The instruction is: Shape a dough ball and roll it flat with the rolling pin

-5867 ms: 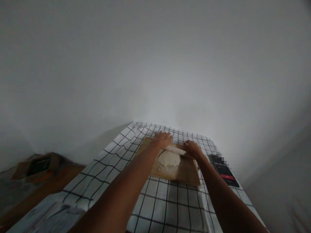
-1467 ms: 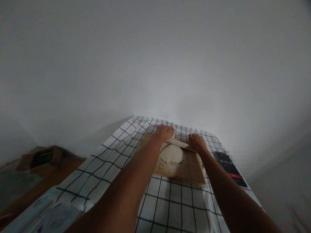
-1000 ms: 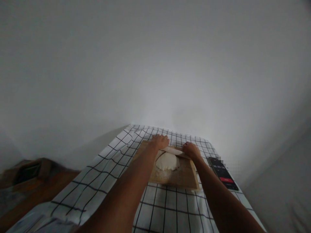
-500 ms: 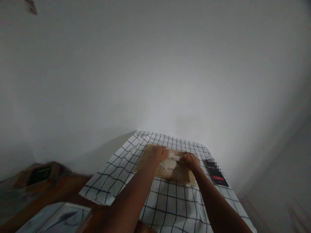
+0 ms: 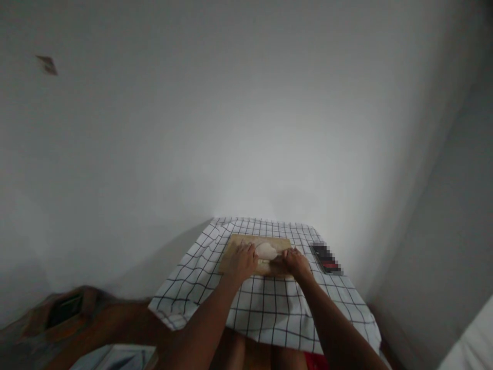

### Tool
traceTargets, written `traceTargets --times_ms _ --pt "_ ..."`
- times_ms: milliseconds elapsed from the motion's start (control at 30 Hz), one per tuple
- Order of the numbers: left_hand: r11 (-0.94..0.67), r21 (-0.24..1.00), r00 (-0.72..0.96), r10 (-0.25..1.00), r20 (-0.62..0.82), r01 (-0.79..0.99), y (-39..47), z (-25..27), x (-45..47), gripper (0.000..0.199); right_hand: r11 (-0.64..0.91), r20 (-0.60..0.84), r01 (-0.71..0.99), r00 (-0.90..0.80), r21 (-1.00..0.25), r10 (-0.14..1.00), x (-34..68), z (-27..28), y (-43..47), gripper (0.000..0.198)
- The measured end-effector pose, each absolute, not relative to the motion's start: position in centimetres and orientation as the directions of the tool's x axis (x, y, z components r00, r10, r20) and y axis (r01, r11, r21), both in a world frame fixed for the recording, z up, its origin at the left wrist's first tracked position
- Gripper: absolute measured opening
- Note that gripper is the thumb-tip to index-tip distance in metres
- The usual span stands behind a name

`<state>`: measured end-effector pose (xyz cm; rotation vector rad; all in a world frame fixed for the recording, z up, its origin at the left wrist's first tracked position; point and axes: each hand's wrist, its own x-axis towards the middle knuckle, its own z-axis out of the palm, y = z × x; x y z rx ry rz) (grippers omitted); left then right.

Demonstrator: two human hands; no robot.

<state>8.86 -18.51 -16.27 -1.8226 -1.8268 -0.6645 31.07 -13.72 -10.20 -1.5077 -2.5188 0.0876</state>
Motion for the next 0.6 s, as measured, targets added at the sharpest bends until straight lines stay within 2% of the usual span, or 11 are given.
traceTargets --times_ms 167,467,600 --pt "0.0 0.0 0.0 0.795 0.607 1.0 -21.4 -15.4 9.9 0.042 0.517 0.217 0.84 -0.48 -0.167 0.85 31.4 -11.3 -14.9 0.027" --pt "0.05 -0.008 -0.036 0.804 0.594 0.999 -22.2 -14.5 11.3 0.049 0.502 0.228 0.855 -0.466 -0.132 0.855 31.2 -12.7 -13.8 0.032" --pt "0.08 0.035 -0.087 0.837 0.541 0.996 -21.1 -14.1 11.4 0.047 0.462 0.207 0.877 -0.432 -0.13 0.878 30.5 -12.5 -12.9 0.034"
